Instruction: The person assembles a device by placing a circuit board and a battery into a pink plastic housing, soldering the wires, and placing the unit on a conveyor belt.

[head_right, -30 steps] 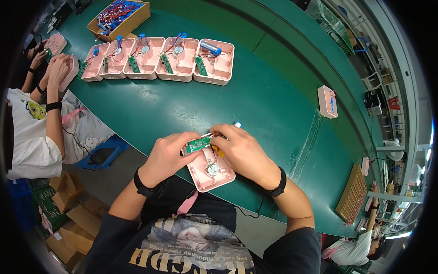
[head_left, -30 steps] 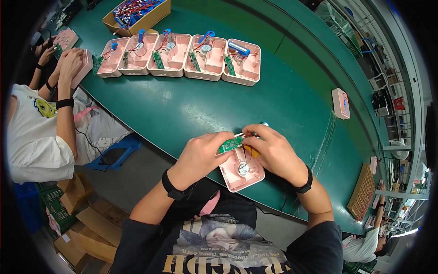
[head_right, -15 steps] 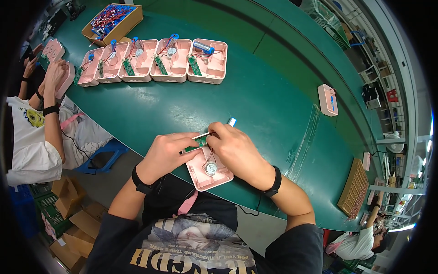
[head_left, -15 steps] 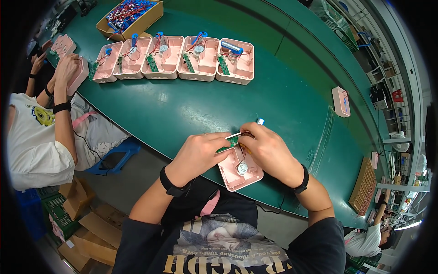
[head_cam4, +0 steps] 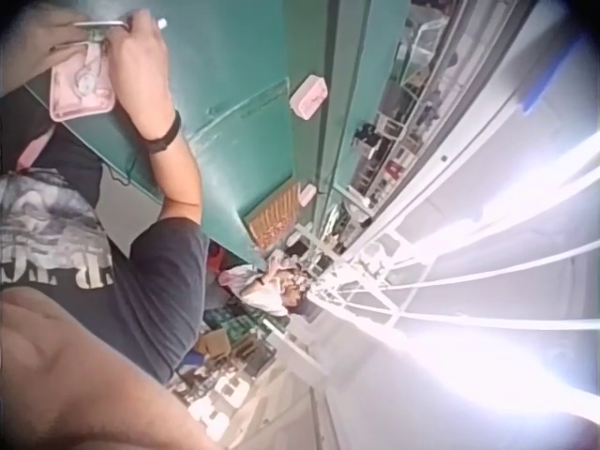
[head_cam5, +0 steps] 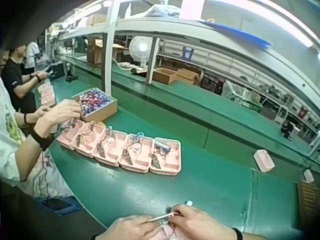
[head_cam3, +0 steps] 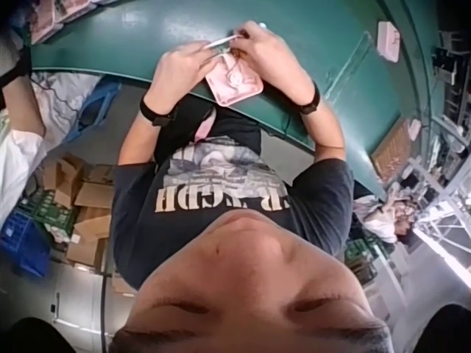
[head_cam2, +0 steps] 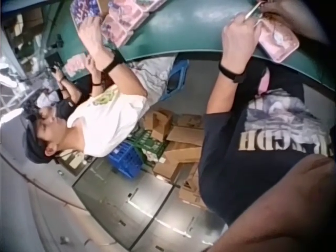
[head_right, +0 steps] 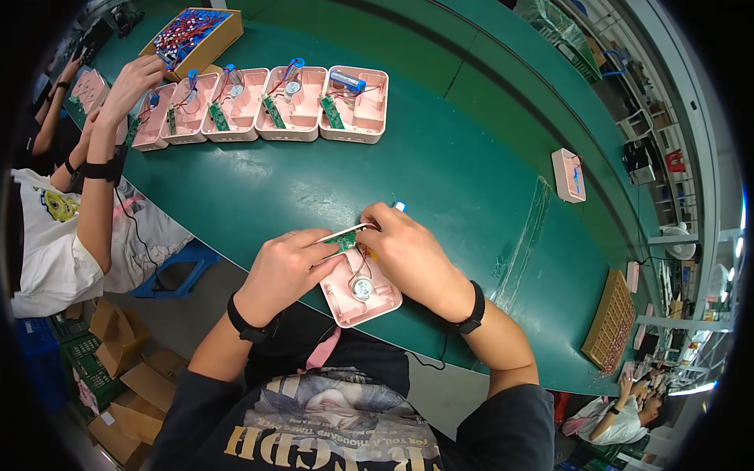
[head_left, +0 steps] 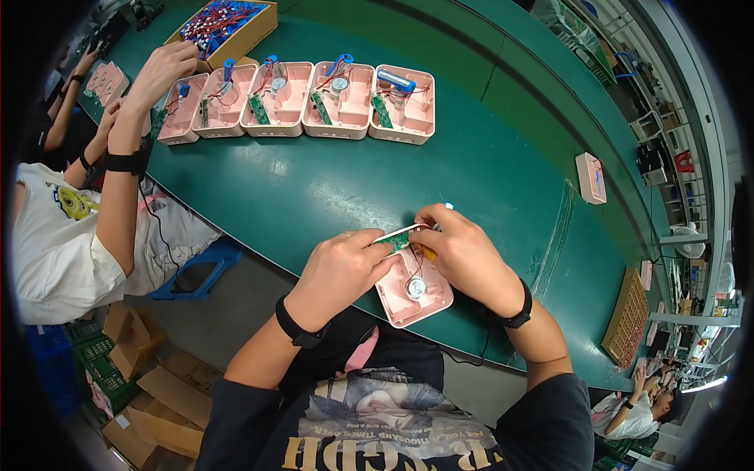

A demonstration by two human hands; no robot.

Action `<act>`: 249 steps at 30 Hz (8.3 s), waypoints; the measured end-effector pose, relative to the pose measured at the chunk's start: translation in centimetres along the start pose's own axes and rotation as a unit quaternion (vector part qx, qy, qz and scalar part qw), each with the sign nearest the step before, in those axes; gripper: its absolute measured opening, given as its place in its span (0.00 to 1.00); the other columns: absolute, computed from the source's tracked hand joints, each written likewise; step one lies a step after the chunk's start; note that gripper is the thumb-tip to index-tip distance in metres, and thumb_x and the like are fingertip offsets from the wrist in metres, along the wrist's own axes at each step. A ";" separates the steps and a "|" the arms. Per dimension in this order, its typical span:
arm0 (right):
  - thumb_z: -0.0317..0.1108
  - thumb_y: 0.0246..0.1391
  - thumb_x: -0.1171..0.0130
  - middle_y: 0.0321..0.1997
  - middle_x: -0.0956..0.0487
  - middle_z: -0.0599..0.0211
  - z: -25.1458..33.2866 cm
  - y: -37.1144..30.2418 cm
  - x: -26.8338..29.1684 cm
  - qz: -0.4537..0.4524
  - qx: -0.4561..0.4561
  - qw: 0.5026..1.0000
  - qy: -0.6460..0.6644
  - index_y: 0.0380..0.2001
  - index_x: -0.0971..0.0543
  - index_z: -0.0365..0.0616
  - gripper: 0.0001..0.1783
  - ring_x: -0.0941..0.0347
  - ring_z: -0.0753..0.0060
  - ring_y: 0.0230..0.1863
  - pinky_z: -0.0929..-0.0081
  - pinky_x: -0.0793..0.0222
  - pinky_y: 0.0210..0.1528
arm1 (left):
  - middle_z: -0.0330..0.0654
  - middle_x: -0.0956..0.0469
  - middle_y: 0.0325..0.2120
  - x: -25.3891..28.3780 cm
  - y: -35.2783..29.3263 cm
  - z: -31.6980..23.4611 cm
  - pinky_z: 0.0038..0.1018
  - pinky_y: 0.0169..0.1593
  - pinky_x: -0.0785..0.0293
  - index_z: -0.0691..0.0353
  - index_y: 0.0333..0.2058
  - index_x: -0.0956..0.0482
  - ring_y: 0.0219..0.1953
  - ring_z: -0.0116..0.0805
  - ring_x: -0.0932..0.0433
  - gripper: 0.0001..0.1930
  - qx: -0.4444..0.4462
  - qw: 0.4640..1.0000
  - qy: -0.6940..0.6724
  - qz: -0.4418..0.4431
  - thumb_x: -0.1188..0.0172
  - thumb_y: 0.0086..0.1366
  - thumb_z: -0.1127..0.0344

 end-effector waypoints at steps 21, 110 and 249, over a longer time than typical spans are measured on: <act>0.23 0.57 0.29 0.54 0.19 0.61 -1.2 -1.4 2.7 -0.054 -0.080 0.990 0.106 0.47 0.11 0.42 0.14 0.18 0.56 0.52 0.64 0.20 0.53 | 0.42 0.15 0.36 0.3 -0.3 -0.2 0.35 0.38 0.16 0.63 0.34 0.10 0.35 0.42 0.14 0.06 0.025 0.999 0.025 -0.017 0.23 0.61 0.67; 0.49 0.47 0.18 0.68 0.32 0.34 2.4 -6.6 -0.5 -0.083 -0.169 0.982 -0.024 0.74 0.30 0.41 0.54 0.30 0.30 0.65 0.46 0.29 0.67 | 0.55 0.22 0.51 0.1 12.5 2.9 0.44 0.46 0.13 0.66 0.58 0.21 0.47 0.56 0.14 0.25 0.006 0.973 0.217 0.079 0.30 0.67 0.59; 0.28 0.50 0.24 0.56 0.14 0.62 1.3 6.2 -2.7 -0.029 0.211 0.966 0.145 0.43 0.14 0.41 0.16 0.20 0.54 0.60 0.57 0.24 0.61 | 0.46 0.10 0.44 4.7 -2.5 4.5 0.34 0.47 0.16 0.62 0.51 0.09 0.50 0.43 0.12 0.21 0.064 0.988 -0.104 -0.092 0.21 0.57 0.75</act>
Point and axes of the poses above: each hand's wrist, its own y-axis towards the middle knuckle, its own x-axis out of the back of the hand, z = x × y, the point moved 4 cm from there along y, towards the middle knuckle
